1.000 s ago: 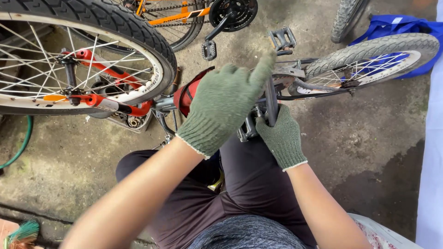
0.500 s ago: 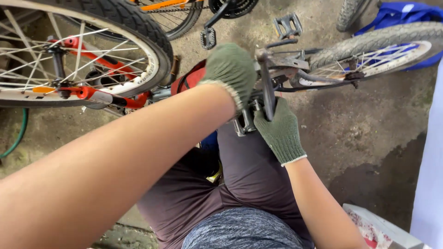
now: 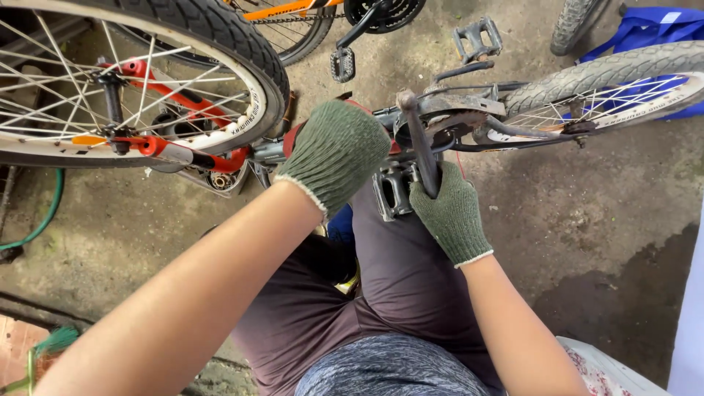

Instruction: Using a hammer and a metal punch to loosen or remove parts from a bicycle crank assembly.

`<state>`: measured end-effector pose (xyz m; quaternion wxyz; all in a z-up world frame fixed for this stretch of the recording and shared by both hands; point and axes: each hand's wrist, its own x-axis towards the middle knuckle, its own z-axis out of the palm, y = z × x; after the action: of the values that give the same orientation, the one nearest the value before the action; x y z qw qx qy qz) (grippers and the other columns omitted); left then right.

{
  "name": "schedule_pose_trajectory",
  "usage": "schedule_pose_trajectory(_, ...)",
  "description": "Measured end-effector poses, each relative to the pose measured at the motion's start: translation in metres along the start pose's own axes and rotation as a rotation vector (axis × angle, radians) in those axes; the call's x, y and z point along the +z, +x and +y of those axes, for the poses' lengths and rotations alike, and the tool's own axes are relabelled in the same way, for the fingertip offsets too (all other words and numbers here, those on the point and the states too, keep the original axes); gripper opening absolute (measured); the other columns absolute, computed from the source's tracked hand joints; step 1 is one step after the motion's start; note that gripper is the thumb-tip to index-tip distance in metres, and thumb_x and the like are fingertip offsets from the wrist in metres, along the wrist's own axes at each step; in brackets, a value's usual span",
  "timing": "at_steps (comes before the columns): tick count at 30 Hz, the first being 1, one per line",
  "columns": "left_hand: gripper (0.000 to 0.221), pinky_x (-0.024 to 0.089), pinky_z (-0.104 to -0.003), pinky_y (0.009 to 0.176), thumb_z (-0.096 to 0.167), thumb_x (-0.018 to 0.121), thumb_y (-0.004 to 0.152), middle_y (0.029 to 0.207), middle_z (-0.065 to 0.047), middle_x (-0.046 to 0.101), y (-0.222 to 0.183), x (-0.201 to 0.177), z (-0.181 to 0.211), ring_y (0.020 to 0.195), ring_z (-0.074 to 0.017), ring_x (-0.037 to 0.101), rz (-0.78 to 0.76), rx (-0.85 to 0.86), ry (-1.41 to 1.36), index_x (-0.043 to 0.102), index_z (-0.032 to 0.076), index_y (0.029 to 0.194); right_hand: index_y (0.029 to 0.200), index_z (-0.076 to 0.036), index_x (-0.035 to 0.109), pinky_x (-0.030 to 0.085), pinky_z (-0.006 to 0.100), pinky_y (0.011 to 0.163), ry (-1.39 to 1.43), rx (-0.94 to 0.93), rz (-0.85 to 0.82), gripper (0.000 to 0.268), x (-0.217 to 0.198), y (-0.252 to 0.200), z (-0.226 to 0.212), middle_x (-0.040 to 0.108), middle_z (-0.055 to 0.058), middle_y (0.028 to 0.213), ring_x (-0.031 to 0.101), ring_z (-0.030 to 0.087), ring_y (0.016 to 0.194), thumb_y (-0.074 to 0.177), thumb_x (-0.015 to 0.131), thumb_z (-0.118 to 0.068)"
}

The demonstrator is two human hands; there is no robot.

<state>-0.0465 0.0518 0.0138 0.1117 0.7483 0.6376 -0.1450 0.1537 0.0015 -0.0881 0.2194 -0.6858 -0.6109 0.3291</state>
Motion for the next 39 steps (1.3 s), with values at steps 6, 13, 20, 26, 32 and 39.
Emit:
schedule_pose_trajectory(6,0.014,0.057,-0.037,0.054,0.031,0.073,0.089,0.066,-0.003,0.069,-0.018,0.05,-0.024,0.057,-0.0222,0.068,0.407,0.334,0.057,0.077,0.022,0.079,0.119,-0.01,0.065,0.061,0.054,0.073,0.003,-0.016,-0.09,0.052,0.003,0.008,0.01,0.073,0.024,0.09,0.072,0.046,0.092,0.076,0.078,-0.035)
schedule_pose_trajectory(13,0.016,0.046,-0.039,0.039,0.019,0.067,0.089,0.055,-0.003,0.061,-0.015,0.06,-0.023,0.045,-0.0211,0.06,0.573,0.325,0.14,0.071,0.018,0.073,0.126,-0.009,0.065,0.059,0.054,0.083,-0.199,-0.101,-0.183,0.05,-0.014,0.002,-0.016,0.074,0.023,0.103,0.071,0.044,0.102,0.082,0.07,-0.033)
schedule_pose_trajectory(20,0.01,0.057,-0.04,0.049,0.016,0.06,0.095,0.067,-0.008,0.068,-0.018,0.052,-0.016,0.058,-0.0249,0.07,0.648,0.277,0.093,0.068,0.011,0.097,0.121,-0.004,0.067,0.059,0.051,0.073,-0.137,-0.13,-0.13,0.039,-0.013,-0.003,-0.019,0.073,0.024,0.095,0.072,0.046,0.093,0.086,0.066,-0.021)
schedule_pose_trajectory(26,0.012,0.05,-0.049,0.047,0.023,0.055,0.095,0.064,-0.011,0.068,-0.048,0.065,-0.022,0.055,-0.0353,0.067,0.583,0.123,-0.068,0.064,0.015,0.096,0.105,-0.006,0.07,0.058,0.048,0.067,-0.112,-0.057,-0.172,0.032,0.007,0.009,0.013,0.071,0.019,0.08,0.073,0.042,0.086,0.082,0.072,-0.029)
schedule_pose_trajectory(32,0.028,0.059,-0.046,0.058,0.05,0.057,0.1,0.061,-0.003,0.063,-0.05,0.124,-0.038,0.069,-0.0301,0.072,0.619,-0.068,-0.222,0.055,0.025,0.088,0.119,-0.009,0.071,0.046,0.018,0.095,-0.608,0.231,-0.244,0.037,0.001,-0.011,-0.073,0.073,0.009,0.101,0.065,0.015,0.109,0.085,0.068,-0.026)
schedule_pose_trajectory(39,0.021,0.057,-0.051,0.053,0.047,0.057,0.101,0.063,-0.008,0.06,-0.054,0.112,-0.033,0.068,-0.0362,0.07,0.678,-0.026,-0.212,0.055,0.027,0.093,0.105,0.0,0.07,0.053,0.044,0.069,-0.142,-0.37,-0.059,0.033,0.024,0.017,0.037,0.072,0.018,0.089,0.069,0.039,0.071,0.081,0.073,-0.022)
